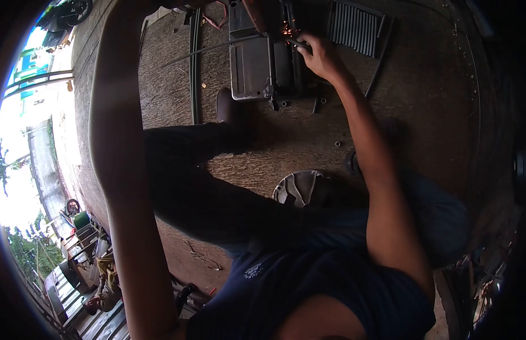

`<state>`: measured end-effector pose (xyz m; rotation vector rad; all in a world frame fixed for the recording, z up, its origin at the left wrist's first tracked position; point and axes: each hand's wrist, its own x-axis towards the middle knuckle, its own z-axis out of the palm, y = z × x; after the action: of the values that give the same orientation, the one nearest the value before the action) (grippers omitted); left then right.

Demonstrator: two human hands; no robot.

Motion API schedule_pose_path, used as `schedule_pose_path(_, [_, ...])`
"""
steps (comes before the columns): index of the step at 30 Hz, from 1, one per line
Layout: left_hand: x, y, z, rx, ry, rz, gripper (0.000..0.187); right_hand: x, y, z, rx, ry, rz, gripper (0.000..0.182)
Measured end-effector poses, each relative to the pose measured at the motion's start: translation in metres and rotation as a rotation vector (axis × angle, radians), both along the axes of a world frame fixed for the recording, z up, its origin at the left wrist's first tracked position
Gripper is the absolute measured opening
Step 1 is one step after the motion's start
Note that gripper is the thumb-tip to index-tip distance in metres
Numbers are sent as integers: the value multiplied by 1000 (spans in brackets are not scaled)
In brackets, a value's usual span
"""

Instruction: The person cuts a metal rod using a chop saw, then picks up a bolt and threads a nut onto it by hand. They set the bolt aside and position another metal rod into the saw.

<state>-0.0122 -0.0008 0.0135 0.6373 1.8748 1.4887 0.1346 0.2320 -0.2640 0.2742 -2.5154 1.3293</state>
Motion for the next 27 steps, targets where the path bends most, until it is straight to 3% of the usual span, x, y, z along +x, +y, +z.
schedule_pose_path(8, [8, 3, 3, 43, -96, 20, 41, 6, -3, 10, -89, 27, 29, 17])
schedule_pose_path(10, [5, 2, 1, 49, -73, 28, 39, 9, -1, 16, -90, -192, 65, 17])
schedule_pose_path(14, [-3, -3, -2, 17, -22, 15, 39, 11, -1, 12, -135, -190, 69, 15])
schedule_pose_path(19, [-4, -4, -1, -2, 7, 17, 39, 7, 9, 14, -581, -383, 257, 14])
schedule_pose_path(24, [-5, -5, 0, -9, 25, 22, 39, -3, 13, -13, -319, -374, 36, 21])
schedule_pose_path(26, [-6, -5, 0, -11, 30, 21, 39, -6, 3, -22, -36, 118, -154, 19])
schedule_pose_path(27, [-6, -6, 0, -12, 32, 23, 39, -6, 2, -26, -36, 118, -155, 19])
